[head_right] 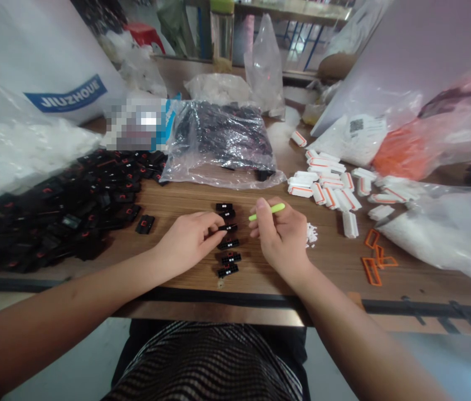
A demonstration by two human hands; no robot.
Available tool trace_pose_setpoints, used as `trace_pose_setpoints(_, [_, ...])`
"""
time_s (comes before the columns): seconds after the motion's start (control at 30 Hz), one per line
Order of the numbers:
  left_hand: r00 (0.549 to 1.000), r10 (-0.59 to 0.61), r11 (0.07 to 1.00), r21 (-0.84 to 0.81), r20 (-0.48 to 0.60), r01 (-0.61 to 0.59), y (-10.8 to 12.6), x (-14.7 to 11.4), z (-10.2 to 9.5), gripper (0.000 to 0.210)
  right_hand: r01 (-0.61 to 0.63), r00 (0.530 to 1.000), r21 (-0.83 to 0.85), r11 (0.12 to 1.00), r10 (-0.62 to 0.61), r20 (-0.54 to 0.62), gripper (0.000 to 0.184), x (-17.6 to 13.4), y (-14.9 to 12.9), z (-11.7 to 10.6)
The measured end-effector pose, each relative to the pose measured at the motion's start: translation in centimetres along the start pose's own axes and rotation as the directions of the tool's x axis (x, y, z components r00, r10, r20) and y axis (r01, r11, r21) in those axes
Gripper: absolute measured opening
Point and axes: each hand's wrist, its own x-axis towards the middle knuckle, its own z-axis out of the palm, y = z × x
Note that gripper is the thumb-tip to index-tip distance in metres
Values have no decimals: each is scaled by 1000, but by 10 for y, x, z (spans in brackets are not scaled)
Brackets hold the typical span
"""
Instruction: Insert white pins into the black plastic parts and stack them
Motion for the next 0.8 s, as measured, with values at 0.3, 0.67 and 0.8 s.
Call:
trace_pose_setpoints(0.3, [1000, -19, 1000, -14, 17, 19, 0, 0, 0, 8, 165, 983, -220, 961, -142, 115, 32, -5, -7, -4])
trace_pose_setpoints(0.67, [999, -14, 1000, 14, 40, 13, 4, -4, 2, 10, 92, 995, -17, 996, -93, -29, 29, -4, -6, -6])
trace_pose_setpoints(0.8, [998, -21, 1000, -21, 66, 23, 7, -7, -8, 12, 61, 996, 60, 996, -57, -75, 33, 6, -13, -8])
